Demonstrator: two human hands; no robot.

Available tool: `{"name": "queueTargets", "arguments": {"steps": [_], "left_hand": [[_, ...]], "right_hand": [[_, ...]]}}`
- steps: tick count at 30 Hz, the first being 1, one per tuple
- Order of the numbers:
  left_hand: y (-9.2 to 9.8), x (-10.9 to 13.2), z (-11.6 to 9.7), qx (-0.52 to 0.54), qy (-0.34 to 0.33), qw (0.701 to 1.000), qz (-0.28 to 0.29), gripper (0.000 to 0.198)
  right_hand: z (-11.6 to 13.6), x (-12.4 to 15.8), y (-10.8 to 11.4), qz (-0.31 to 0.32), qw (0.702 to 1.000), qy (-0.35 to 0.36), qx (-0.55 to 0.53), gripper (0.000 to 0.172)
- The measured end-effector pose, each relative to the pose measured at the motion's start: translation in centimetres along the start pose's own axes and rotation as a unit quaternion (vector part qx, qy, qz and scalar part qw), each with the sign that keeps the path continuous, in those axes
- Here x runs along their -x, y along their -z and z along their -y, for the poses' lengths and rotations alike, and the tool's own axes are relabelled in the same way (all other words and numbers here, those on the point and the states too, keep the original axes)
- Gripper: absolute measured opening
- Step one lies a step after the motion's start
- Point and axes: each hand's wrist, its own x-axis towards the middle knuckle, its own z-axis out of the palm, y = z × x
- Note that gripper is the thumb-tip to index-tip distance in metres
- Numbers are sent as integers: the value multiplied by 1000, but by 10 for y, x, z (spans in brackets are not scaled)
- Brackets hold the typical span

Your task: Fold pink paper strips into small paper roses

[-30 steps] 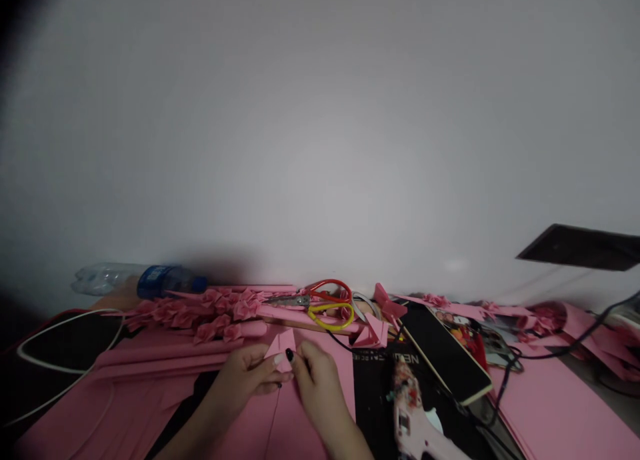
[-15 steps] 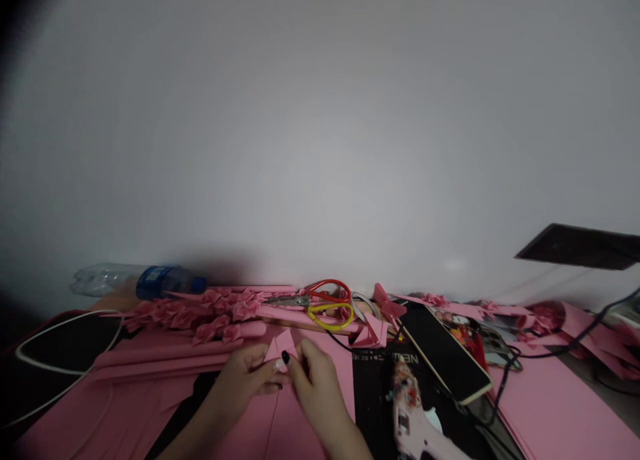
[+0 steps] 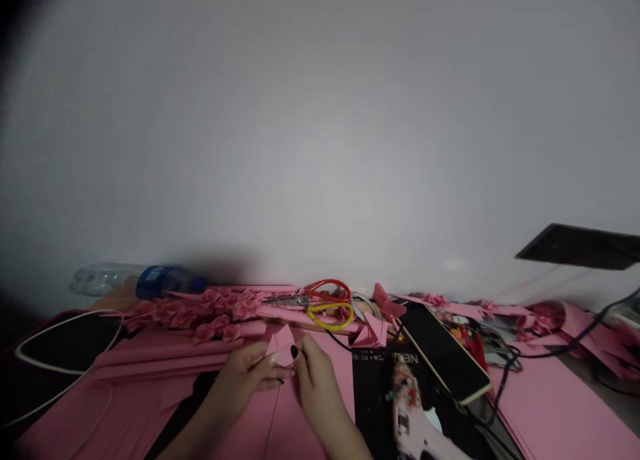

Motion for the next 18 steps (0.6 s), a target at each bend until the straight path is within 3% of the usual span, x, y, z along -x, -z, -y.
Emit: {"name": "queueTargets", "arguments": {"steps": [4,12,18], "left_hand": [[1,-1,1,10,-5,1000,-9,33],[5,-1,4,-1,-29,1000,-7,30],[6,-6,7,8,-18,1000,-11,30]], "right_hand": [[4,-1,1,-22,1000,-3,-14,17],[5,-5,-1,-6,999,-52,-15,16],[5,-5,0,-8,994,-56,-93,25]]}}
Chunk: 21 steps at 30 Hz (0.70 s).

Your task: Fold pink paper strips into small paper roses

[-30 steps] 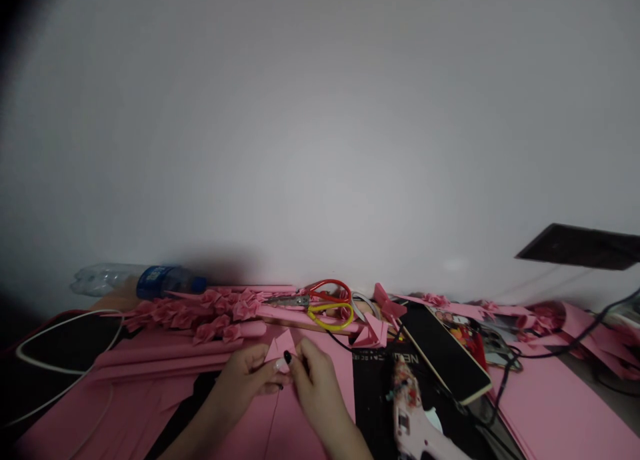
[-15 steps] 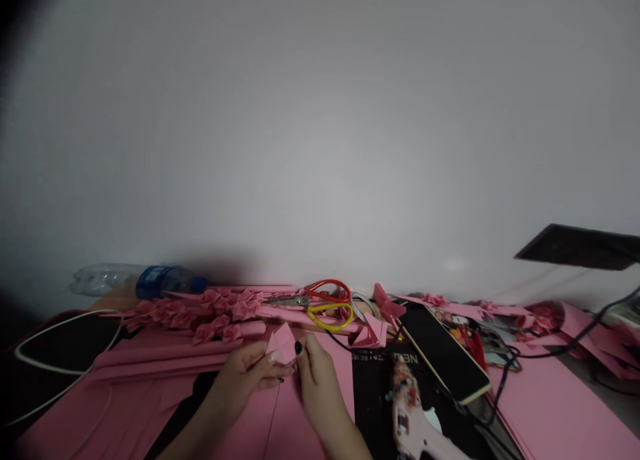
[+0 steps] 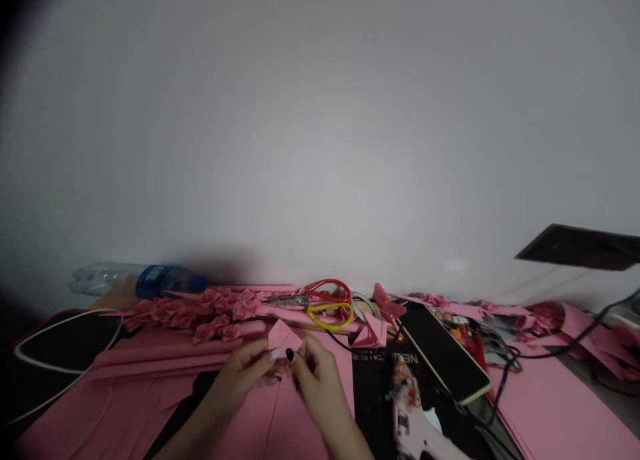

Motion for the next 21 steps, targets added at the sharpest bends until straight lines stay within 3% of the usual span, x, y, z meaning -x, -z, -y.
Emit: {"name": "queueTargets", "arguments": {"steps": [6,8,10,12,15,21], "left_hand": [[-3,1,-3,24,8,999,-40,46],[-3,2,-7,30,-32,997,-65,50],[-1,2,-10,13,-121,990,-66,39],[3,2,-11,-16,-156,986,-49,27],[7,1,-9,-51,-96,993,-44,20],[6,2,-11,-3,-10,1000,-15,33]], "right_hand": [[4,-1,2,26,999,-12,-44,27],[4,0,3,56,998,-15,-37,28],[4,1,3,73,997,-18,-17,29],[4,1,2,75,997,-15,1,29],[5,1,2,66,998,-3,3,29],[5,0,3,48,998,-20,-46,26]]}}
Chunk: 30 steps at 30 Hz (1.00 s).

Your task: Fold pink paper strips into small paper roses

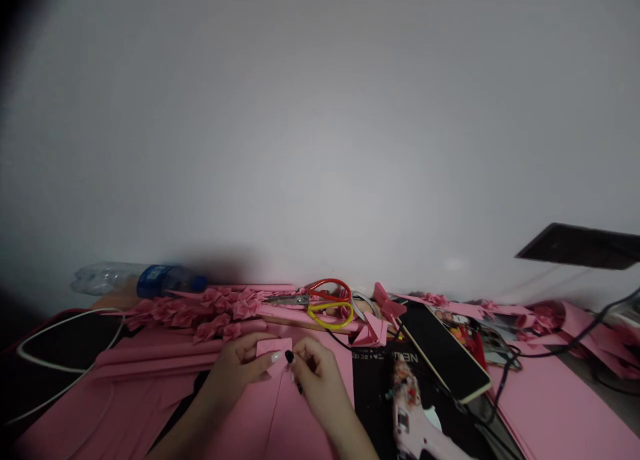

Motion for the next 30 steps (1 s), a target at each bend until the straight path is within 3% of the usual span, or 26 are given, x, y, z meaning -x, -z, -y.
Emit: {"name": "queueTargets", "arguments": {"steps": [6,11,14,17,21,30], "left_hand": [[-3,1,0,-9,42,999,-13,36],[-5,2,-1,-4,35,999,-25,32],[-6,3,-1,-4,33,999,-40,30],[-9,4,2,-23,21,999,-29,30],[-11,5,6,-50,-6,999,-5,29],[-12,7,4,-111,-45,993,-4,31]], "right_hand": [[-1,0,1,-14,1000,13,-3,28],[-2,1,0,-17,1000,-6,-20,30],[-2,1,1,-76,997,18,-10,23],[2,1,3,-127,987,85,39,12],[9,2,2,-104,982,134,87,12],[13,3,-4,-103,980,116,125,9]]}}
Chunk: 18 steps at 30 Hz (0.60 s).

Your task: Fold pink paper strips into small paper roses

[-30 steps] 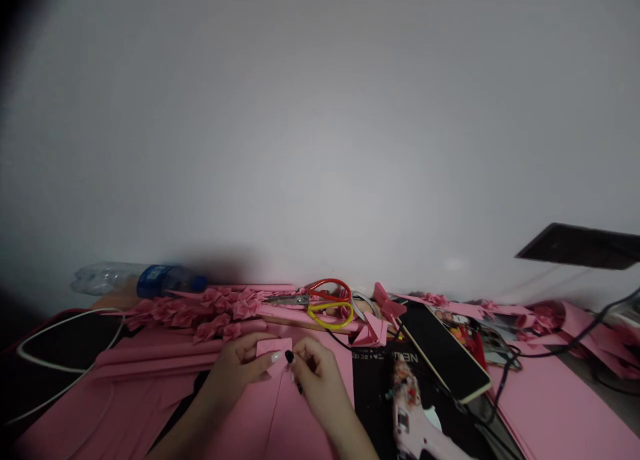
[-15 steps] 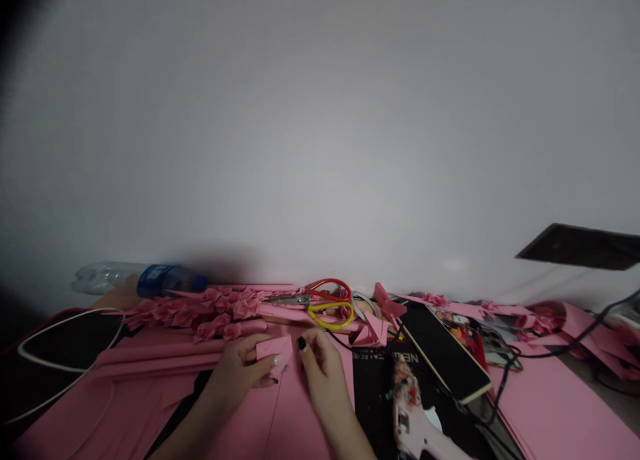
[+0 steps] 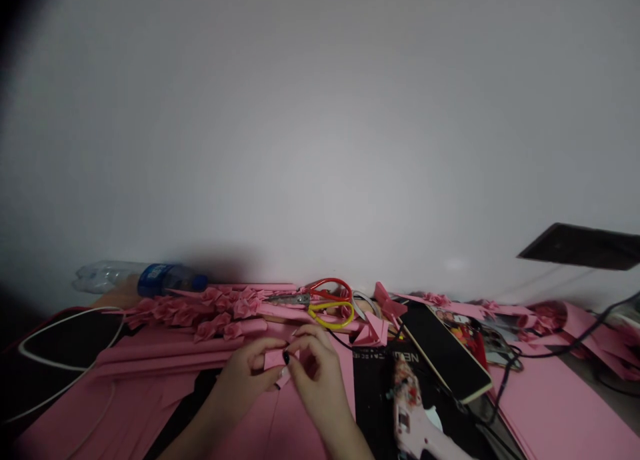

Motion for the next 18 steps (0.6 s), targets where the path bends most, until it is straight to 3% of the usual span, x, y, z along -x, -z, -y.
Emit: {"name": "queueTargets", "arguments": {"steps": [8,14,18], "left_hand": [[0,-3,1,-66,-13,997,-22,35],[-1,-2,6,-57,-29,997,35,46],[-1,-1,8,-65,-34,997,12,42]], "right_hand": [[-4,0,-1,16,1000,-6,-7,16],[-3,0,-2,50,996,-18,-72,16],[-3,0,-3,40,995,-35,-88,16]]}}
